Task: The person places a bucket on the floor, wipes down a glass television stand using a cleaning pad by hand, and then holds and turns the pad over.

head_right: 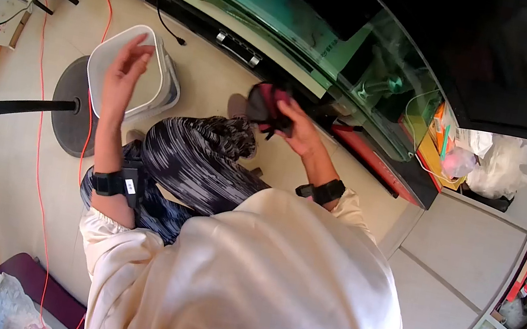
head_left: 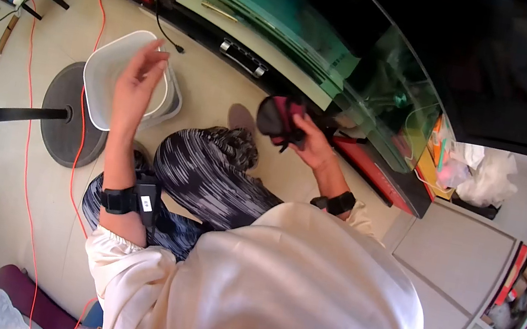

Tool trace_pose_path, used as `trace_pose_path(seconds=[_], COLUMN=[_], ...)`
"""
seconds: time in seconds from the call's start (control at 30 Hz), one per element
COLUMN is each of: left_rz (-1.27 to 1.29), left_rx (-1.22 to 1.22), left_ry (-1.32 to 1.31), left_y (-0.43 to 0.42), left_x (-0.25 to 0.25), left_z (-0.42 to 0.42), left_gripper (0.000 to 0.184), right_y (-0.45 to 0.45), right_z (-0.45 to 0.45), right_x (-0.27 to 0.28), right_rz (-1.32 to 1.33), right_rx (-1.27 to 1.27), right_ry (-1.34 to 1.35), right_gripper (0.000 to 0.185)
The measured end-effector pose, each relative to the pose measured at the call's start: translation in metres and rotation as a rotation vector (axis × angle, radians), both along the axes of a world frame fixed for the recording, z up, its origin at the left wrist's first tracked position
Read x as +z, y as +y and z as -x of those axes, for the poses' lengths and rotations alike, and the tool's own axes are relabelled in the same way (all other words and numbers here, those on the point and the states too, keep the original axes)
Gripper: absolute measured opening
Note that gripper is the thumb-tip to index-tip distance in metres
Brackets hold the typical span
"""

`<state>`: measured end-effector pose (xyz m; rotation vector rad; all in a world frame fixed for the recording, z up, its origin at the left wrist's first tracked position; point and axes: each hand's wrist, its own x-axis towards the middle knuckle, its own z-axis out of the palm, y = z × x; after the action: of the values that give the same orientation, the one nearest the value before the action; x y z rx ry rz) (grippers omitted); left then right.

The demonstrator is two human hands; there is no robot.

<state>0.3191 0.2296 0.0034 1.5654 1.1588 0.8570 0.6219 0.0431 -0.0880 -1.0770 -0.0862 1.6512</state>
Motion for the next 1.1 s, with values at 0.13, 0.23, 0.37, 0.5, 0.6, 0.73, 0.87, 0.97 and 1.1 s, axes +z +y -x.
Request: trace_pose_path(seconds=[0.13,0.23,0.37,0.5,0.6,0.73,0.87,0.97,1.1], left_rz=[0.113,0.094,0.328,0.221,0.296,0.317,0.319,0.289,0.262], left_rx=[-0.303,-0.455,-0.091,0.094,-0.081,-0.388,-0.324,-0.251,-0.228], left_ry=[-0.220,-0.324,-0.488,-0.631,-0.411,-0.594,-0.524,-0.500,-0.408], left_y=[-0.015,-0.020,-0.013,-0.003,-0.008,-0.021,-0.018,-0.019,-0.021], left_x=[0.015,0.020,0.013,0.008,0.004,0.026,0.037,0.038,0.035], left_z=[-0.018,-0.021,-0.003,-0.002,-0.002,-0.006,0.003,0.009,0.008], left_gripper=[0.051,0.053,0.040,0.036,0.043,0.050,0.048,0.047,0.046], right_y=[0.053,0.094,0.137,0.138,0.132,0.127,0.110,0.098,0.092], right_z=[0.055,0.090,0.117,0.133,0.149,0.132,0.065,-0.012,-0.091], right_x=[0.071,0.112,0.099,0.089,0.090,0.082,0.109,0.124,0.096], right_rz=[-0.283,-0.539,-0.580,-0.707,-0.706,-0.408,-0.413,-0.489,-0.102], right_rx=[0.238,0.248,0.281,-0.014,0.141,0.014,-0.227,-0.362,0.093], right_ry=[-0.033,-0.009,-0.622,-1.317,-0.792,-0.203,-0.467,-1.479,-2.339], right_gripper=[0.044,0.043,0.046,0.056,0.055,0.044,0.055,0.049,0.057])
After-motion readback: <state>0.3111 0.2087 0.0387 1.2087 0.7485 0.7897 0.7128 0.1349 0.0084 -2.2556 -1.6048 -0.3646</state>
